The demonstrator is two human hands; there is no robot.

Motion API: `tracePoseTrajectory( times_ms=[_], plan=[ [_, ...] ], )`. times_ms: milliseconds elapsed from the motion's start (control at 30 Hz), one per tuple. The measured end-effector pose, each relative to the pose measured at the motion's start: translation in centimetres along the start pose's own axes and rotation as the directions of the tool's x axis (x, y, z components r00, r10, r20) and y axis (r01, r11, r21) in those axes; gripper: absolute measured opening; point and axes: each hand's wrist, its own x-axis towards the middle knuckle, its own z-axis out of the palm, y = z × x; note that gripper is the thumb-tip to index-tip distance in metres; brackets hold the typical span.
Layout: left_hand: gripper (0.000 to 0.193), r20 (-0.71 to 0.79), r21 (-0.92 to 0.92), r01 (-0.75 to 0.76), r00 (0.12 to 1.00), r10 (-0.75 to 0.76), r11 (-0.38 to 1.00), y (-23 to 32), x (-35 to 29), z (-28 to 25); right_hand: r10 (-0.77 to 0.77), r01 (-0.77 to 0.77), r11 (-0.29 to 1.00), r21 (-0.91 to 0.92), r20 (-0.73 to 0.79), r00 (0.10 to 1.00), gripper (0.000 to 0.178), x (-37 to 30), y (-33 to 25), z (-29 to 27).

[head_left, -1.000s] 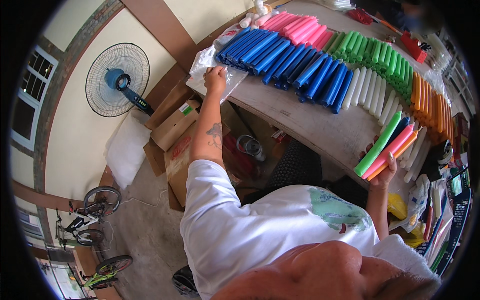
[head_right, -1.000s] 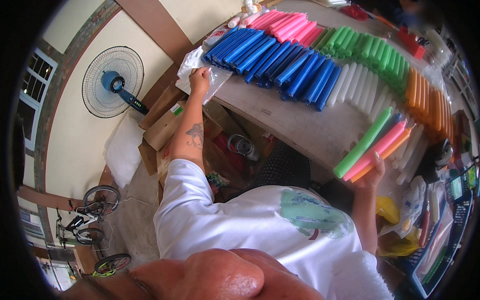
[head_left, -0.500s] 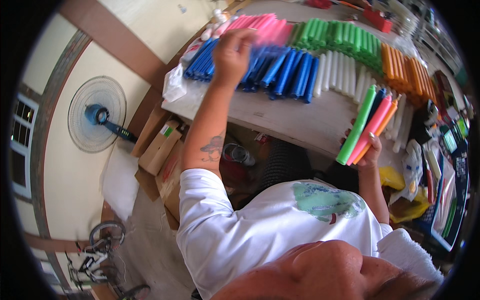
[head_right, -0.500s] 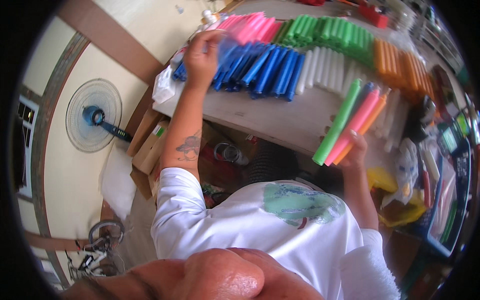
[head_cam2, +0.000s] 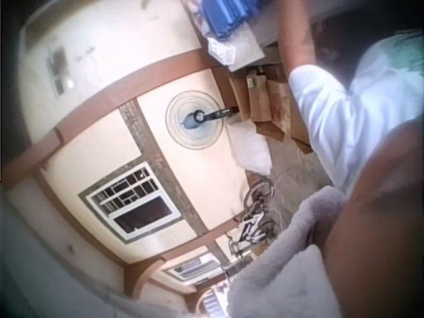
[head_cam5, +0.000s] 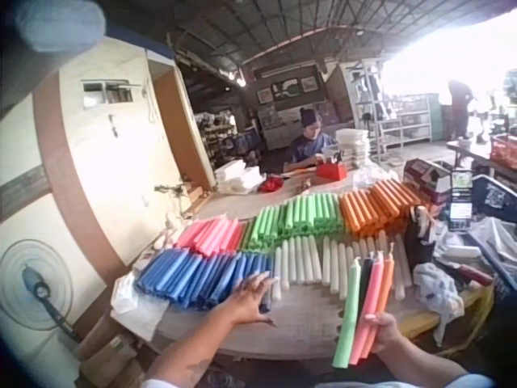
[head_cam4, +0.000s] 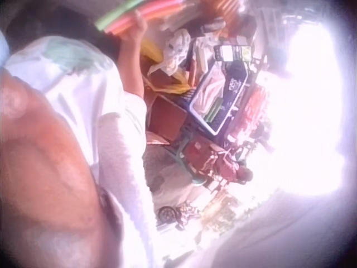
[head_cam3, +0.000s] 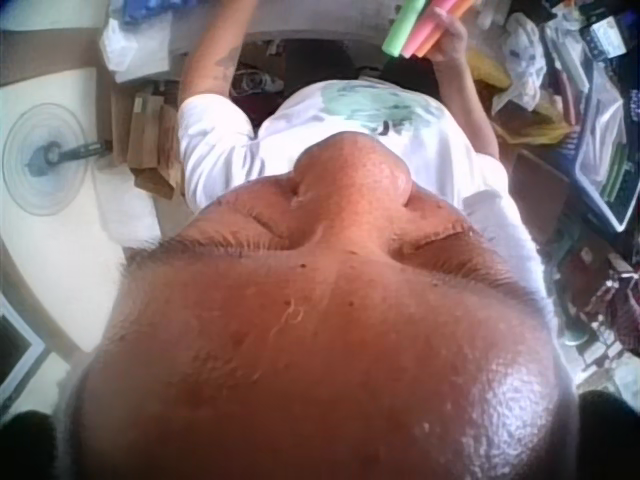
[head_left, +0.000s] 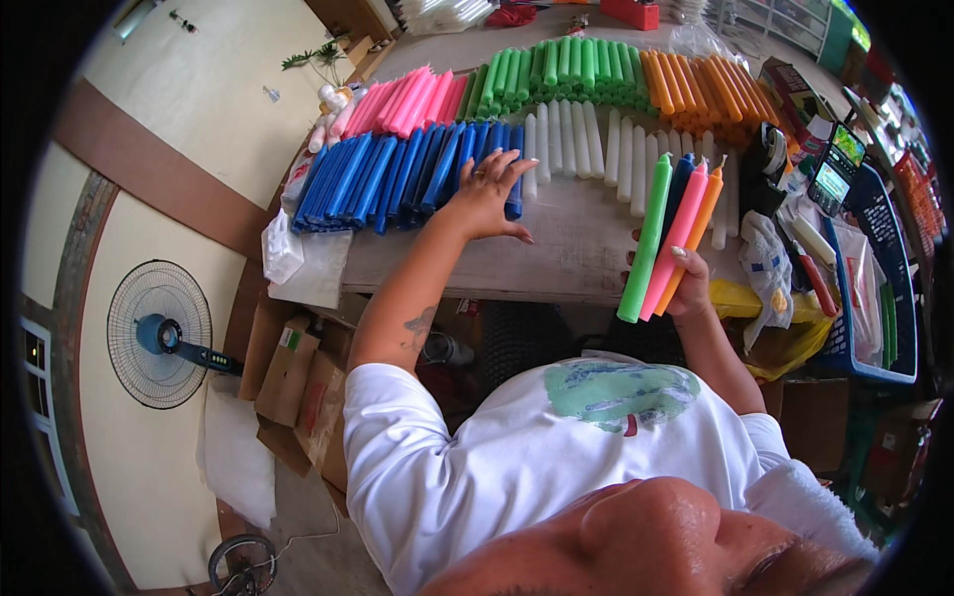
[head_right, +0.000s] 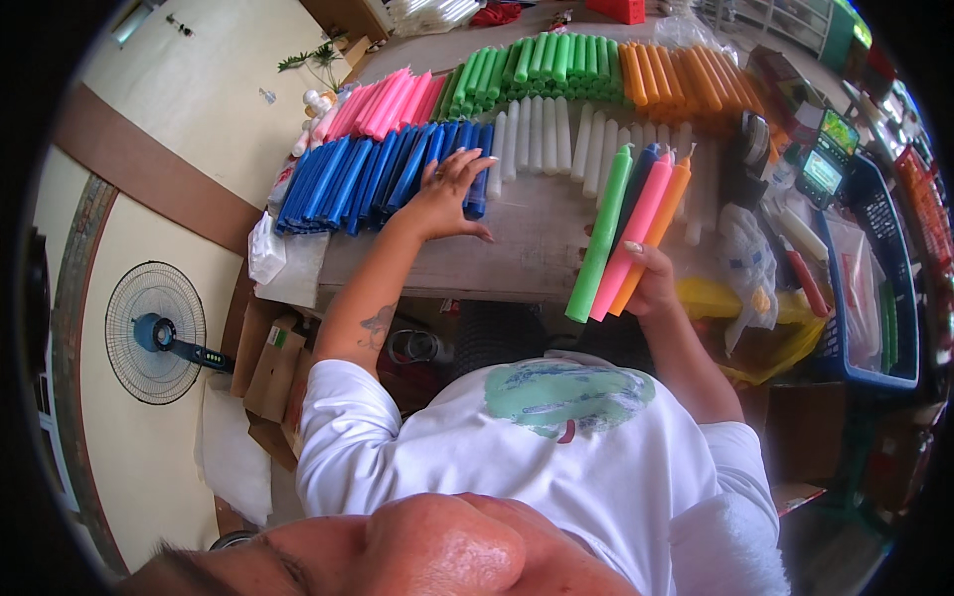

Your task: The person selects cylindrical candles of various colors from a table, inserts wicks into the top of each candle, and uses shears to trim the wicks. The person then groups the finished candles by color.

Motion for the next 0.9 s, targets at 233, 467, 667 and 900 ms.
tracePoseTrajectory(
  times_ms=[233, 467, 667, 900],
  plan=[
    [0.023, -0.313, -0.31, -0.126, 0.95, 0.024, 0.942, -3.0, 0.1, -0.3, 0.068, -0.068, 0.997, 0.029, 0.015, 0.998, 0.062, 1.1, 1.5, 0.2],
    [0.077, -0.209, -0.167, 0.108, 0.967, -0.143, 0.98, -0.9, 5.0, 0.2, 0.053, -0.054, 0.998, -0.025, -0.034, 0.998, 0.063, 0.8, 1.1, 0.8],
    [0.065, -0.354, -0.166, 0.018, 0.932, -0.077, 0.986, -1.8, 7.4, 4.2, 0.02, -0.02, 1.0, 0.001, -0.009, 1.0, 0.062, 0.4, 0.5, 0.5],
    [0.06, 0.031, -0.088, -0.143, 0.989, 0.146, 0.986, 5.9, 5.4, 4.0, 0.012, -0.012, 1.0, 0.007, -0.091, 0.996, 0.059, 0.2, 0.6, -1.3]
  ],
)
